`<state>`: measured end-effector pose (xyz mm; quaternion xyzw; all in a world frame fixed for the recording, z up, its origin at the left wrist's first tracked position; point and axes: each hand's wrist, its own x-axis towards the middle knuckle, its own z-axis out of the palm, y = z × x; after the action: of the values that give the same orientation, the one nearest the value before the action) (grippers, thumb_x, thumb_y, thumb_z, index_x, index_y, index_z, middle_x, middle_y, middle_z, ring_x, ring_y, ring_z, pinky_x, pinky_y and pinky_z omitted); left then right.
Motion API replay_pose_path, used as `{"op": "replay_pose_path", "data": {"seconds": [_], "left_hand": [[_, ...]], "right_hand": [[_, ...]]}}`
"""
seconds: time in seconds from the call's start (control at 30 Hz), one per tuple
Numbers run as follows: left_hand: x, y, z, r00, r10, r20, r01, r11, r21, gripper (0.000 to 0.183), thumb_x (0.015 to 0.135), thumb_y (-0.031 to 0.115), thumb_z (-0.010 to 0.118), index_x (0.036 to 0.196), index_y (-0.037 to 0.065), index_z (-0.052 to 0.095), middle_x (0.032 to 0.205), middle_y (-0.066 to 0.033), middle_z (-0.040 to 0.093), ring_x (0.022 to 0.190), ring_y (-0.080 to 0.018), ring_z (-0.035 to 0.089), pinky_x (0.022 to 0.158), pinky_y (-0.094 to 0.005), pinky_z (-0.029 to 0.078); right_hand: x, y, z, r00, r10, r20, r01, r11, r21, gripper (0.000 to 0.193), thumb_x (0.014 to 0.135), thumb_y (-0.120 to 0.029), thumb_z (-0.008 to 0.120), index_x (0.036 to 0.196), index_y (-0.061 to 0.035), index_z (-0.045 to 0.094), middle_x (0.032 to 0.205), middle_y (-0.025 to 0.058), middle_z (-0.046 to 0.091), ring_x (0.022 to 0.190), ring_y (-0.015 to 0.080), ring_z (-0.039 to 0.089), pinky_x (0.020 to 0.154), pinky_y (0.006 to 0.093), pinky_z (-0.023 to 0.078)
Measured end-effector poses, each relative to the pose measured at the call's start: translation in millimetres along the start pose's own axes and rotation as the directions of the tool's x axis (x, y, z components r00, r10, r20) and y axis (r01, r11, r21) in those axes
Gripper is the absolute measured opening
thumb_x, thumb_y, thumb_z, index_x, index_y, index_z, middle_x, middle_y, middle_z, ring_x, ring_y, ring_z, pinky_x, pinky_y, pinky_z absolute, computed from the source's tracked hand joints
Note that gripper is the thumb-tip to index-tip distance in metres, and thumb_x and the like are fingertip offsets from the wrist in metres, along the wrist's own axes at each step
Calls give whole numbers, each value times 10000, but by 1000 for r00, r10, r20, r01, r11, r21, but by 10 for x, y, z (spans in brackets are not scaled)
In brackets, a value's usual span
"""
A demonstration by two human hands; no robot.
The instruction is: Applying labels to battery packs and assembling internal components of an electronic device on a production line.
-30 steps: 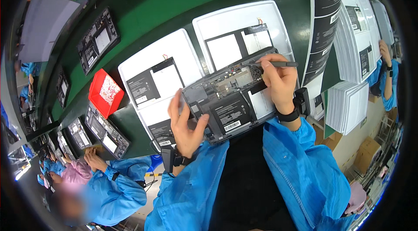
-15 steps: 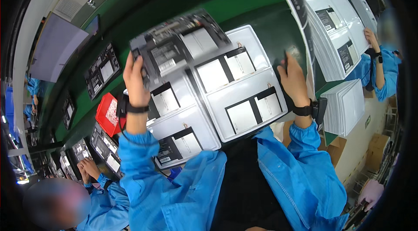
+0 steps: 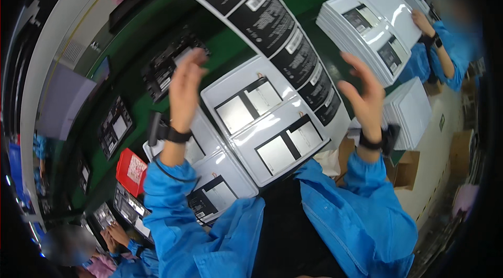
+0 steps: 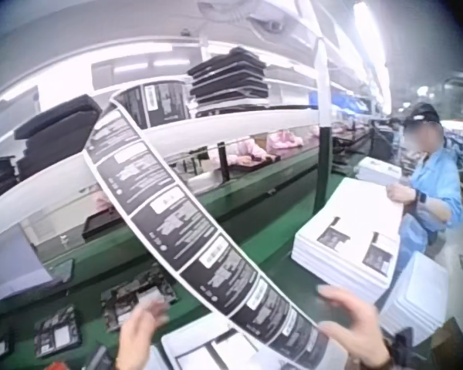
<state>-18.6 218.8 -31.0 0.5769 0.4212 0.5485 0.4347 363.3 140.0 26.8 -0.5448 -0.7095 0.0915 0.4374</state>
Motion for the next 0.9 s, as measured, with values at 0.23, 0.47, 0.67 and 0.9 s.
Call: {"op": "replay_pose_path", "data": {"seconds": [0.23, 0.47, 0.67, 0.9], "left_hand": [[-684, 125, 1552, 856, -193, 479, 404, 829, -387, 403, 990, 155, 678, 1342, -24, 599, 1265, -87, 673, 1113, -140, 637, 971, -305, 517], [-848, 145, 1958, 877, -303, 372, 478, 620, -622, 322, 1039, 176, 613, 1309, 1, 592, 1209, -53, 671, 1082, -119, 626, 924, -286, 519], [-892, 372, 1866, 805, -354, 475, 588, 382, -713, 366, 1070, 208, 544, 1389, 30, 513, 1300, -96, 628, 1168, -190, 635, 996, -354, 530], [-948, 444, 1743, 758, -375, 534, 643, 296, -706, 367, 1078, 255, 533, 1369, 32, 541, 1287, -80, 647, 1161, -187, 637, 1026, -371, 507]], "right_hand": [[-380, 415, 133, 822, 411, 394, -569, 615, 546, 305, 894, 15, 737, 1186, 33, 650, 1031, 89, 748, 929, 111, 695, 843, 241, 552], [-615, 30, 71, 928, 342, 148, -373, 838, 398, 198, 849, 33, 777, 1025, 33, 685, 926, 91, 748, 805, 119, 714, 705, 235, 582], [-534, -166, -86, 969, 220, 114, -242, 941, 236, 169, 794, 4, 810, 954, 12, 757, 869, 95, 738, 783, 165, 726, 689, 265, 596], [-437, -227, -165, 940, 178, 292, -254, 935, 249, 152, 777, -25, 819, 897, 10, 734, 881, 96, 709, 795, 187, 704, 727, 289, 579]]}}
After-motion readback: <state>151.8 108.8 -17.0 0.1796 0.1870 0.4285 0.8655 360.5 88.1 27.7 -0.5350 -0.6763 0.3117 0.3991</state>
